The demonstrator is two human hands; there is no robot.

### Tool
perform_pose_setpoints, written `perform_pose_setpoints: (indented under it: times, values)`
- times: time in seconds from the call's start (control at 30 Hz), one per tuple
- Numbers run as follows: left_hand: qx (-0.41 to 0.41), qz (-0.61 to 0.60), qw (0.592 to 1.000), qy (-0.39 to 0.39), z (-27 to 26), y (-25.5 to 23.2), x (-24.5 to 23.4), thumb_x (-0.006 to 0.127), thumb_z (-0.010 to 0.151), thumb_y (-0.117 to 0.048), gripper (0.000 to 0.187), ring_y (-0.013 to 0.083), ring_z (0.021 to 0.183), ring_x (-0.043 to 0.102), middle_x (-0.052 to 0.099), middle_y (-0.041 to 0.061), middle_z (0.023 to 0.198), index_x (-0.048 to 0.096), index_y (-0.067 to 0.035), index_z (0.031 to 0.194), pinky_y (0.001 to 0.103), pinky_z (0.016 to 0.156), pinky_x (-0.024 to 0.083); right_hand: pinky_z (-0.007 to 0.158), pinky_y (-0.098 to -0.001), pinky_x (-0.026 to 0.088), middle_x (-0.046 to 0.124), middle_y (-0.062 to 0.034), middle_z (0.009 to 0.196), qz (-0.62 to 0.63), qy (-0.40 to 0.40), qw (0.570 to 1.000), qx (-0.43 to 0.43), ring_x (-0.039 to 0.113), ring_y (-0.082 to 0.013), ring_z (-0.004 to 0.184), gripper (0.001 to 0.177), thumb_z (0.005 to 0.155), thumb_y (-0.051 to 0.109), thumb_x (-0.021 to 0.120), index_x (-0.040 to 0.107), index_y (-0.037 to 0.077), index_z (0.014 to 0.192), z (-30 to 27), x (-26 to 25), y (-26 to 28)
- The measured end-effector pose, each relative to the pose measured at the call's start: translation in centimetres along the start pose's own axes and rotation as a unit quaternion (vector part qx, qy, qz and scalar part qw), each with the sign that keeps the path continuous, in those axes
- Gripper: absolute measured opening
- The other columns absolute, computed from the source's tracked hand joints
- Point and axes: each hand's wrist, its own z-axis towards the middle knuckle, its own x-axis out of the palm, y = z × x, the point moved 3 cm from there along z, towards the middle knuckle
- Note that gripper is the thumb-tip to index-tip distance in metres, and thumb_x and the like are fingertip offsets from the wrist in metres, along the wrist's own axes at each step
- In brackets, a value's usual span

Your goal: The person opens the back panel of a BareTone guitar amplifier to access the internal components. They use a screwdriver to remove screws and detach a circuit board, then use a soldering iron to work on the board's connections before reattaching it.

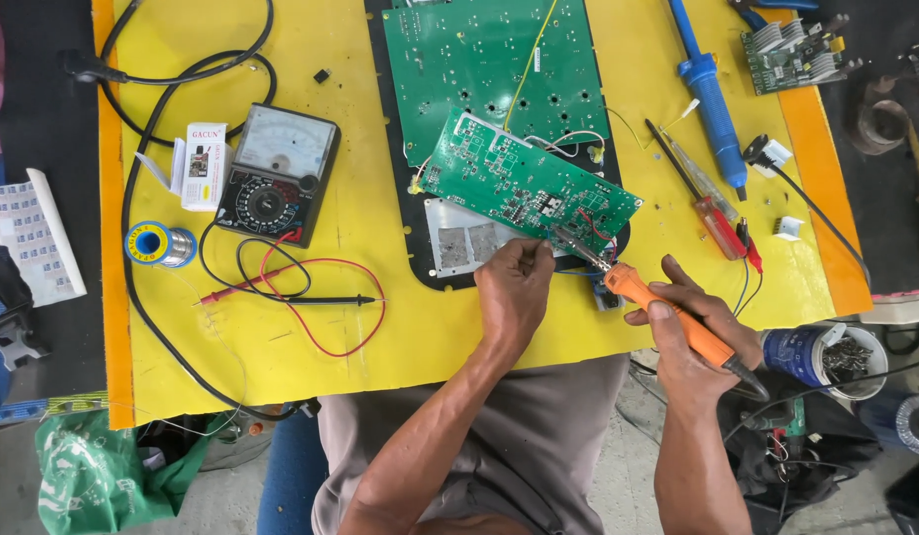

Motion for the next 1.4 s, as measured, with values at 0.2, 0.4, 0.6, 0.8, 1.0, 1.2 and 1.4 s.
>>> perform_pose_setpoints:
  times: [0.2,0.4,0.6,0.8,1.0,1.2,1.4]
  values:
    - [-0.004,-0.001,1.000,-0.002,-0.2,0.2,0.1,0.066,0.095,0.000,0.014,0.0090,0.045,0.050,0.055,0.005,0.053,0.076,0.003,0.086,0.022,0.048,0.039,0.112,-0.0640,0.050,0.066,-0.0247,0.066,-0.012,0.015,0.999,-0.026,0.069,-0.0483,0.112,0.012,0.094,-0.003,0.072,0.070,-0.014,0.099,0.5,0.3,0.5]
    - [-0.048,0.000,0.999,0.023,-0.5,0.8,0.2,0.066,0.098,-0.024,0.022,0.0138,0.066,0.061,0.068,0.003,0.073,0.073,-0.004,0.094,0.038,0.057,0.050,0.119,-0.0571,0.057,0.066,-0.0242,0.076,-0.070,0.006,0.997,0.020,0.073,-0.0349,0.084,0.021,0.103,0.003,0.061,0.062,-0.017,0.106,0.8,1.0,2.1]
    - [-0.044,0.001,0.999,0.024,-0.5,1.1,0.3,0.065,0.098,-0.024,0.021,0.0135,0.065,0.059,0.067,0.002,0.072,0.073,-0.005,0.094,0.038,0.057,0.049,0.120,-0.0564,0.057,0.066,-0.0246,0.076,-0.067,0.010,0.997,0.029,0.073,-0.0374,0.086,0.018,0.102,0.000,0.062,0.063,-0.018,0.104,0.7,0.9,1.6]
    - [-0.045,-0.006,0.999,0.026,-0.5,1.3,0.4,0.065,0.099,-0.025,0.021,0.0147,0.065,0.058,0.065,0.002,0.072,0.072,-0.005,0.096,0.040,0.057,0.047,0.120,-0.0548,0.056,0.066,-0.0230,0.073,-0.077,0.010,0.996,0.046,0.074,-0.0392,0.093,0.018,0.102,0.001,0.062,0.064,-0.017,0.104,0.7,0.9,1.5]
    - [-0.036,-0.006,0.999,0.015,-0.4,1.4,0.4,0.066,0.098,-0.022,0.019,0.0120,0.064,0.055,0.064,0.001,0.070,0.072,-0.005,0.092,0.037,0.056,0.046,0.122,-0.0570,0.055,0.066,-0.0225,0.075,-0.065,0.020,0.997,0.036,0.073,-0.0351,0.088,0.017,0.102,0.001,0.062,0.063,-0.016,0.105,0.7,0.9,1.4]
    - [-0.037,-0.003,0.999,0.016,-0.4,1.7,0.5,0.066,0.098,-0.023,0.019,0.0132,0.065,0.058,0.065,0.002,0.072,0.073,-0.005,0.096,0.038,0.056,0.049,0.121,-0.0593,0.055,0.066,-0.0233,0.075,-0.060,0.040,0.997,0.008,0.072,-0.0360,0.087,0.016,0.101,-0.002,0.062,0.062,-0.018,0.103,0.8,0.8,1.4]
    - [-0.039,-0.006,0.999,0.022,-0.4,1.6,0.4,0.066,0.099,-0.024,0.019,0.0150,0.066,0.059,0.066,0.002,0.074,0.073,-0.006,0.097,0.039,0.057,0.050,0.121,-0.0599,0.055,0.067,-0.0232,0.077,-0.052,0.048,0.998,0.000,0.072,-0.0310,0.078,0.016,0.101,-0.001,0.062,0.061,-0.017,0.103,0.8,0.8,1.6]
